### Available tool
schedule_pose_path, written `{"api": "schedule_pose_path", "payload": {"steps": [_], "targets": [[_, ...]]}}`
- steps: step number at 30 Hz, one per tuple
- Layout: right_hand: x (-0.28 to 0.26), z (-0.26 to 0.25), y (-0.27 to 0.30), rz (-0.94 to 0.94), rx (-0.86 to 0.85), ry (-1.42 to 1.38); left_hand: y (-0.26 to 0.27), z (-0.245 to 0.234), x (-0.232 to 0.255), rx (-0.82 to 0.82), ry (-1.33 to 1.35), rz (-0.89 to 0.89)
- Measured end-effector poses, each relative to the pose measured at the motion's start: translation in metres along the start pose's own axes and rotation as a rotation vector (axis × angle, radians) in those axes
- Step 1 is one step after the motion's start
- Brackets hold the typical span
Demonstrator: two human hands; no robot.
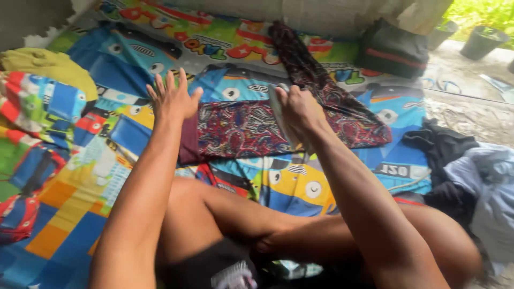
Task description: The person irons a patterned long-sleeved shirt laid on a colorful mat, smoothing the fabric with one hand while moving the iron with the other. They fold the shirt sleeves and body sections, then continue ironing the folded areas.
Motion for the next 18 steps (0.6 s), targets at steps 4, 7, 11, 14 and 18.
{"api": "schedule_pose_path", "payload": {"steps": [4, 7, 11, 14, 18], "targets": [[-0.05, 0.014, -0.01, -0.083, -0.06, -0.059, -0.009, -0.032, 0.008, 0.004, 0.074, -0.1], [-0.047, 0.042, -0.021, -0.109, -0.033, -0.127, -0.004, 0.008, 0.008, 0.009, 0.147, -0.059], [-0.047, 0.089, -0.034, -0.197, 0.019, -0.137, -0.01, 0.132, -0.012, 0.026, 0.314, 0.013], [-0.033, 0.132, -0.054, -0.164, -0.053, -0.208, 0.008, 0.147, -0.02, 0.062, 0.176, 0.063], [-0.015, 0.196, -0.074, -0.106, -0.161, -0.238, 0.001, 0.171, -0.016, 0.026, 0.16, 0.123]]}}
Point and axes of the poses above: each hand's wrist, its own y-axis away from the middle knuckle, its own z-axis out of the palm, x = y × z, the point moved 2 cm from there along -y, towards the middle knuckle, and after that the axes turned 14 degrees about -z, right-handed, at the moved point
